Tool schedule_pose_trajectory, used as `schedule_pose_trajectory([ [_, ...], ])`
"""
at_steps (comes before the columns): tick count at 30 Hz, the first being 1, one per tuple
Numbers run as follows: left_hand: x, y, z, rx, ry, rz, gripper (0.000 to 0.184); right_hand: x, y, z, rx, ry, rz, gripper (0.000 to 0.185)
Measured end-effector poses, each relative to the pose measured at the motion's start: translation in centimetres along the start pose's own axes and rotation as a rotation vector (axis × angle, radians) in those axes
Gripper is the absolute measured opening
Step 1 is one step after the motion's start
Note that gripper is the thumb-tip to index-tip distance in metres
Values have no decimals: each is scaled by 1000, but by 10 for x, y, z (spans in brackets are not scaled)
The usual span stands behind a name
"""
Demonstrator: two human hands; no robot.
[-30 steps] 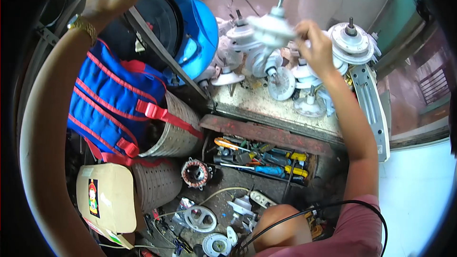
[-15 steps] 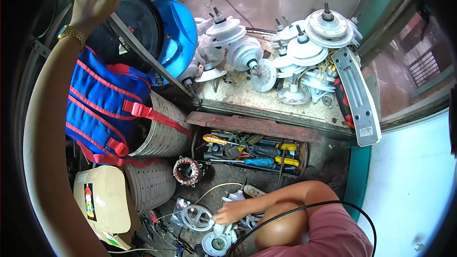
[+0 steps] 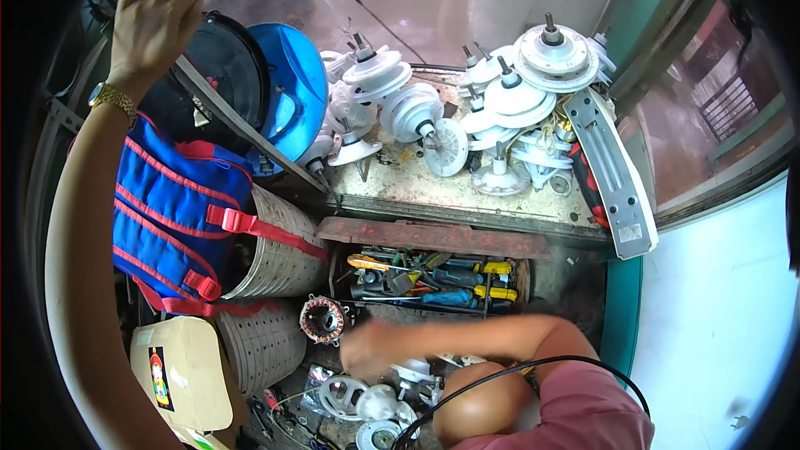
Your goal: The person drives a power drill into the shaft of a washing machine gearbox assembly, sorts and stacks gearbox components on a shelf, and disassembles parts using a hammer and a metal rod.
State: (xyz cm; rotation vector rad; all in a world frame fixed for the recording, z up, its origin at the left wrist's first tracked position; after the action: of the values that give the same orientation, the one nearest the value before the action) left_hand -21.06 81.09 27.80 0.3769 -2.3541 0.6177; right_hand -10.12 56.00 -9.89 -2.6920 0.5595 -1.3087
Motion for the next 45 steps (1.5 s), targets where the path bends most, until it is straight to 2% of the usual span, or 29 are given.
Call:
schedule_pose_trajectory([
  [1, 0, 0, 0, -20, 11, 9, 14, -2, -73, -20, -78, 158, 378, 17],
  [2, 0, 1, 0, -5, 8, -2, 13, 20, -153, -33, -453, -162, 513, 19],
  [3, -1, 0, -1, 10, 6, -12, 13, 5, -211, -34, -522, 81, 608, 26],
  [4, 0, 2, -1, 23, 5, -27, 12, 6, -265, -30, -716, 87, 1006, 40],
  [6, 4, 4, 1, -28, 38, 15, 11, -24, -339, -18, -784, 447, 1268, 74],
  [7, 5, 5, 1, -37, 48, 12, 10, -44, -362, -9, -848, 589, 1239, 96],
  [8, 4, 4, 1, -44, 58, 8, 10, -64, -367, -7, -790, 734, 1221, 100],
  [9, 6, 10, -1, 95, -22, -19, 10, -83, -369, -5, -728, 882, 1196, 105],
  [10, 4, 8, -2, 72, -15, -9, 9, -100, -369, 4, -665, 1027, 1164, 109],
  [11, 3, 7, -2, 50, -9, -3, 9, -109, -367, 7, -603, 1071, 1206, 116],
  [14, 3, 4, -2, 41, -5, -4, 9, -125, -379, 22, -698, 993, 1336, 111],
  [18, -1, 0, -3, 40, -10, -3, 10, -130, -408, 11, -613, 968, 1213, 90],
  [19, -2, 1, -3, 45, -16, -2, 10, -123, -413, 7, -595, 919, 1244, 71],
  [22, 0, -1, -4, 42, -22, -12, 11, -121, -437, -11, -560, 810, 1128, 54],
  [25, -8, -4, -3, -6, 12, 10, 12, -74, -473, -28, -714, 636, 1278, 43],
  [28, -8, -11, -4, -57, 38, 20, 13, -91, -494, -31, -467, 919, 1149, 43],
  [29, -7, -9, -4, -40, 30, 14, 13, -98, -488, -26, -460, 965, 1014, 53],
  [32, -8, -10, -7, -5, 13, 12, 14, -86, -468, -39, -540, 712, 1284, 65],
  [33, -8, -10, -7, -2, 9, 1, 14, -89, -466, -50, -432, 618, 1338, 74],
  [36, -4, -4, -3, 74, -22, -31, 11, -102, -448, -84, -88, 404, 1691, 62],
  [39, -6, 0, -7, 129, -39, -44, 11, -103, -436, -110, -69, 324, 1431, 38],
  [42, -5, 0, -8, 140, -39, -23, 12, -87, -403, -123, 168, 226, 1734, 19],
  [43, -3, 1, -7, 138, -46, -13, 13, -86, -409, -116, 158, 244, 1715, 30],
  [45, -2, 2, -4, 133, -45, 2, 13, -71, -425, -94, 47, 277, 1679, 41],
])
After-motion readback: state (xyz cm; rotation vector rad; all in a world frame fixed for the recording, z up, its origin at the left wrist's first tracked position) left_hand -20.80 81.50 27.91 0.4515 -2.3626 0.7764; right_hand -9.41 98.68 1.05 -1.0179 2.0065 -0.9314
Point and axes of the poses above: each hand's wrist, its own z-axis away from the middle knuckle, its own y-axis out of the palm, x = y × z, the point moved 10 cm from there along -z, towards the middle knuckle, and after that the axes turned 15 degrees about -y, right-handed, at the moved point
